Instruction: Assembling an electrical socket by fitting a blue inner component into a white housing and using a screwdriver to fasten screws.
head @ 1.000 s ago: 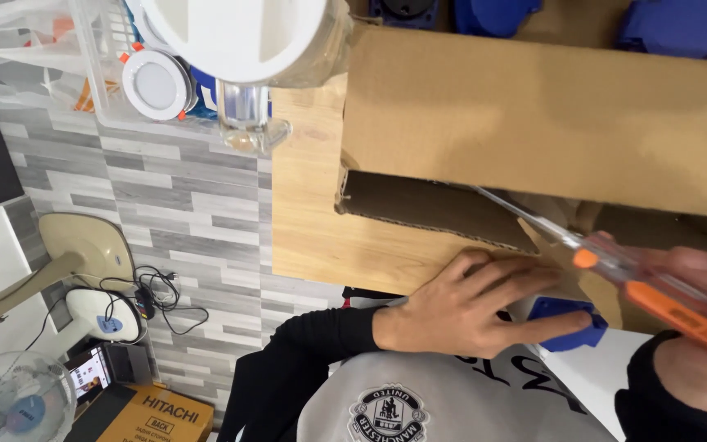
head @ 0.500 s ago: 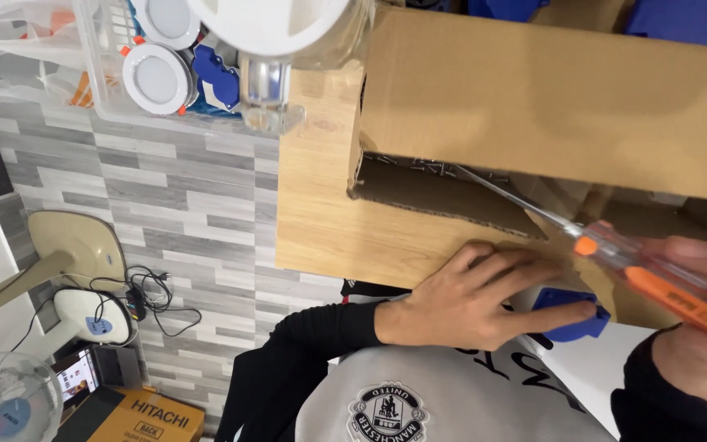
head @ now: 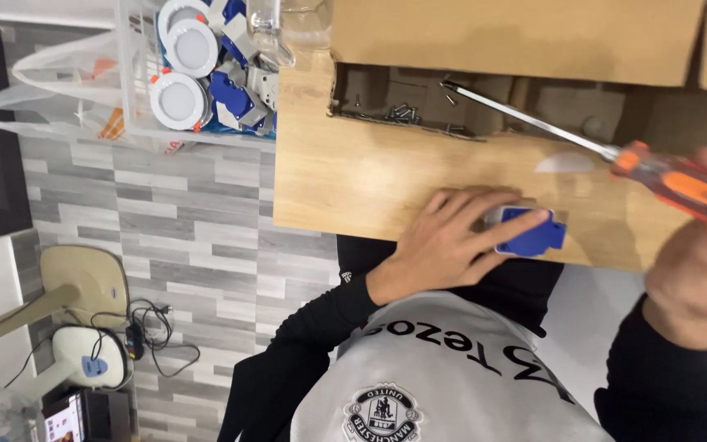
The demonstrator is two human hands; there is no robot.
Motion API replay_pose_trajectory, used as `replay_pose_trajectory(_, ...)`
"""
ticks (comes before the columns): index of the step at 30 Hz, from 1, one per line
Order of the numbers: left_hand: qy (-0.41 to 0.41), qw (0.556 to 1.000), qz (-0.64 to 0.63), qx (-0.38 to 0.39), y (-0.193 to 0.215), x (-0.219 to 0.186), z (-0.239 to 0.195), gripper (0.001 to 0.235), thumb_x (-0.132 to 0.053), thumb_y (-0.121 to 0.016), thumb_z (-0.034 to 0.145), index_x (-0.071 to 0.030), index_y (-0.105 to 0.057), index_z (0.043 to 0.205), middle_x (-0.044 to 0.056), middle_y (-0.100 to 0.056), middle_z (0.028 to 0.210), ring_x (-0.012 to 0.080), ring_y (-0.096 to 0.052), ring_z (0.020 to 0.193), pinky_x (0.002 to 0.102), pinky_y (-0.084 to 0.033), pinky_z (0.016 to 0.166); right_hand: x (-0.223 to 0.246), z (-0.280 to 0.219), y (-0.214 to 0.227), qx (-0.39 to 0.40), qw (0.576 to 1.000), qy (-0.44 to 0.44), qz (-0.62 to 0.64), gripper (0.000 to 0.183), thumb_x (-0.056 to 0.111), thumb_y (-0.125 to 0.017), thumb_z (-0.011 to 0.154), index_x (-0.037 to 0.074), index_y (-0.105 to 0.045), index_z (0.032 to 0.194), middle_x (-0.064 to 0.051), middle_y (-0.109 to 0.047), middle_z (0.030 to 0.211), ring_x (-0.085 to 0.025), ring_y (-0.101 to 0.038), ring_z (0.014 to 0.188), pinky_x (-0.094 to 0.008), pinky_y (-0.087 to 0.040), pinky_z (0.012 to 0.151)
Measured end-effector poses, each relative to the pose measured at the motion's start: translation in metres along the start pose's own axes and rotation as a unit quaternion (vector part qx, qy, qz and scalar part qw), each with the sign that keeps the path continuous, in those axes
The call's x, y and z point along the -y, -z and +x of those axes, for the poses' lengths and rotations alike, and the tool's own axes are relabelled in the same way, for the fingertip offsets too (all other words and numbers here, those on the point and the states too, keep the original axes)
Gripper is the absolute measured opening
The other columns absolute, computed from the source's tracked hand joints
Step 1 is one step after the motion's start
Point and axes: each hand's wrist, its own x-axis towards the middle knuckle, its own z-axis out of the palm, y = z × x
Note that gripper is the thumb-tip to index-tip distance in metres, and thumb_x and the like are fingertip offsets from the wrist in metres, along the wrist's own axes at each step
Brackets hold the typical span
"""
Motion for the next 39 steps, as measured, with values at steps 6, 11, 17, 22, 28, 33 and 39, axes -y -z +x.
replay_pose_trajectory(6, 0.047, 0.992, -0.121, 0.008, 0.009, -0.001, 0.004, 0.075, -0.065, -0.063, 0.112, -0.030, -0.035, 0.172, 0.007, -0.063, 0.162, 0.0254, -0.066, 0.148, 0.045, -0.054, 0.124, 0.023, 0.019, -0.005, -0.010, 0.996, -0.011, 0.087, 0.055, 0.023, -0.042, 0.133, -0.031, -0.052, 0.126, -0.049, -0.054, 0.139, -0.065, -0.065, 0.100, -0.066, -0.062, 0.090)
replay_pose_trajectory(11, 0.104, 0.943, -0.296, -0.112, 0.032, 0.003, 0.007, 0.053, -0.031, -0.079, 0.105, -0.014, -0.059, 0.152, 0.008, -0.067, 0.152, 0.0283, -0.068, 0.141, 0.045, -0.058, 0.127, 0.025, 0.001, 0.025, -0.027, 0.992, -0.062, 0.105, 0.059, 0.032, -0.038, 0.135, -0.025, -0.054, 0.128, -0.038, -0.050, 0.149, -0.061, -0.065, 0.105, -0.071, -0.069, 0.103)
replay_pose_trajectory(17, 0.137, 0.895, -0.376, -0.198, 0.074, -0.007, 0.022, 0.030, -0.014, -0.067, 0.115, -0.007, -0.062, 0.144, 0.014, -0.069, 0.140, 0.0267, -0.074, 0.125, 0.032, -0.066, 0.103, 0.023, -0.026, 0.065, -0.063, 0.970, -0.205, 0.118, 0.041, 0.037, -0.041, 0.125, 0.001, -0.060, 0.124, -0.016, -0.062, 0.143, -0.041, -0.070, 0.105, -0.056, -0.070, 0.123)
replay_pose_trajectory(22, 0.132, 0.902, -0.372, -0.176, 0.076, -0.023, 0.030, 0.030, -0.013, -0.068, 0.116, -0.008, -0.062, 0.146, 0.013, -0.073, 0.139, 0.0261, -0.077, 0.125, 0.031, -0.066, 0.102, 0.025, -0.040, 0.081, -0.057, 0.976, -0.182, 0.104, 0.051, 0.040, -0.037, 0.129, -0.004, -0.059, 0.120, -0.011, -0.058, 0.155, -0.044, -0.072, 0.103, -0.060, -0.071, 0.116)
replay_pose_trajectory(28, 0.154, 0.899, -0.381, -0.151, 0.061, -0.031, 0.031, 0.037, -0.014, -0.076, 0.110, -0.008, -0.063, 0.145, 0.011, -0.079, 0.130, 0.0195, -0.080, 0.111, 0.025, -0.061, 0.086, 0.034, -0.041, 0.085, -0.058, 0.969, -0.216, 0.103, 0.058, 0.049, -0.040, 0.126, -0.005, -0.056, 0.139, -0.013, -0.057, 0.147, -0.045, -0.071, 0.097, -0.059, -0.071, 0.113)
replay_pose_trajectory(33, 0.184, 0.904, -0.353, -0.158, 0.055, -0.032, 0.028, 0.023, -0.012, -0.080, 0.107, -0.011, -0.072, 0.129, 0.003, -0.078, 0.123, 0.0100, -0.073, 0.095, 0.021, -0.053, 0.077, 0.030, -0.044, 0.088, -0.029, 0.978, -0.174, 0.111, 0.055, 0.040, -0.033, 0.131, -0.011, -0.052, 0.135, -0.018, -0.049, 0.155, -0.055, -0.071, 0.099, -0.067, -0.071, 0.109)
replay_pose_trajectory(39, 0.150, 0.910, -0.348, -0.170, 0.057, -0.029, 0.029, 0.017, -0.006, -0.079, 0.106, -0.011, -0.073, 0.122, 0.006, -0.078, 0.115, 0.0132, -0.064, 0.082, 0.024, -0.055, 0.078, 0.012, -0.051, 0.092, -0.050, 0.982, -0.149, 0.109, 0.057, 0.041, -0.038, 0.128, -0.012, -0.057, 0.133, -0.027, -0.057, 0.144, -0.054, -0.071, 0.099, -0.059, -0.068, 0.096)
